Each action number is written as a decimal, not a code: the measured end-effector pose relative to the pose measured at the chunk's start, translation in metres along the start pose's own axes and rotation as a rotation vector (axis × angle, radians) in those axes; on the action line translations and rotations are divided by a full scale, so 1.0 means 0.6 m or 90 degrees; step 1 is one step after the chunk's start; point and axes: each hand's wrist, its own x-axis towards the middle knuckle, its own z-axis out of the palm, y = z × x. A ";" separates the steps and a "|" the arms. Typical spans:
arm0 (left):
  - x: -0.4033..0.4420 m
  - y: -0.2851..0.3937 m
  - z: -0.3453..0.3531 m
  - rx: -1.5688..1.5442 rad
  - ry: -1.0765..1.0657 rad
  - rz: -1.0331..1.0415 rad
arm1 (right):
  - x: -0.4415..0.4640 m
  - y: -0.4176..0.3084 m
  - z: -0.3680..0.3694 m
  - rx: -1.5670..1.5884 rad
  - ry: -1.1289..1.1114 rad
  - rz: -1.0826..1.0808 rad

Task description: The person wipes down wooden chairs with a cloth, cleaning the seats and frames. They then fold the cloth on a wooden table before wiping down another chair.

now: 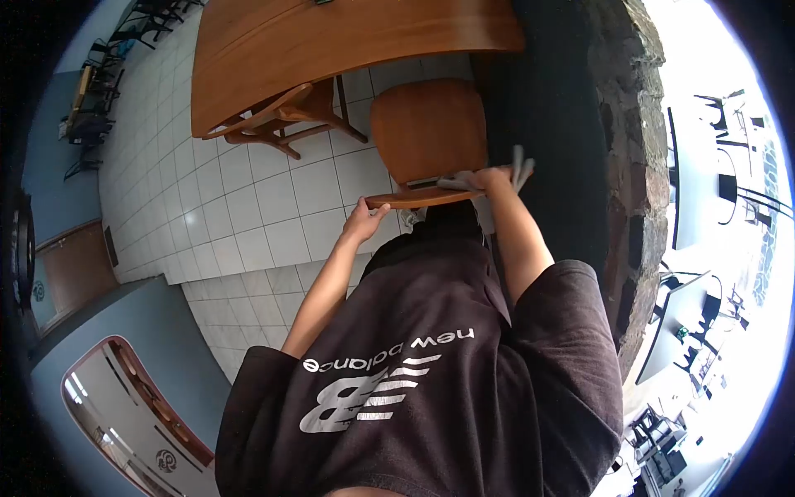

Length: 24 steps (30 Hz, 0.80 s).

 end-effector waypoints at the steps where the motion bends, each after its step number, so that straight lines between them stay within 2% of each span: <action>1: 0.016 -0.012 0.008 0.004 -0.008 0.009 | -0.004 0.029 -0.007 -0.036 0.063 0.102; 2: 0.022 -0.021 0.016 0.006 -0.020 0.015 | -0.013 0.046 -0.007 -0.075 0.121 0.205; 3: 0.018 -0.019 0.014 0.006 -0.024 0.018 | -0.016 0.047 0.001 -0.074 0.119 0.211; 5: 0.015 -0.009 0.007 0.023 -0.029 0.023 | -0.020 0.043 0.013 -0.079 0.168 0.141; 7: 0.010 -0.008 0.008 0.014 -0.030 0.019 | -0.026 -0.019 0.025 -0.048 0.132 0.082; 9: 0.012 -0.009 0.010 0.006 -0.027 0.015 | -0.107 -0.113 0.001 0.049 0.082 -0.060; 10: 0.011 -0.011 0.013 0.000 -0.024 0.016 | -0.099 -0.154 0.019 0.002 0.091 -0.102; 12: 0.025 -0.027 0.025 -0.004 -0.021 0.018 | -0.097 -0.218 0.057 0.089 0.169 -0.278; 13: 0.046 -0.050 0.039 -0.051 -0.038 0.100 | -0.102 -0.221 0.078 0.091 0.167 -0.278; 14: 0.057 -0.062 0.044 -0.092 -0.056 0.186 | -0.109 -0.224 0.095 0.141 0.290 -0.405; 15: 0.051 -0.061 0.045 -0.091 -0.058 0.188 | -0.112 -0.222 0.103 0.185 0.413 -0.531; 16: 0.041 -0.056 0.043 -0.098 -0.047 0.149 | -0.126 -0.207 0.089 0.184 0.415 -0.528; 18: 0.029 -0.037 0.036 -0.108 -0.035 0.113 | -0.145 -0.142 0.049 0.125 0.245 -0.308; 20: 0.013 -0.024 0.035 -0.097 -0.016 0.003 | -0.089 -0.066 0.056 0.119 0.299 -0.170; 22: 0.011 -0.023 0.036 -0.096 -0.021 0.003 | -0.030 0.014 0.053 0.069 0.332 -0.025; 24: 0.013 -0.027 0.036 -0.092 -0.027 0.000 | -0.061 0.061 0.031 0.025 0.389 0.078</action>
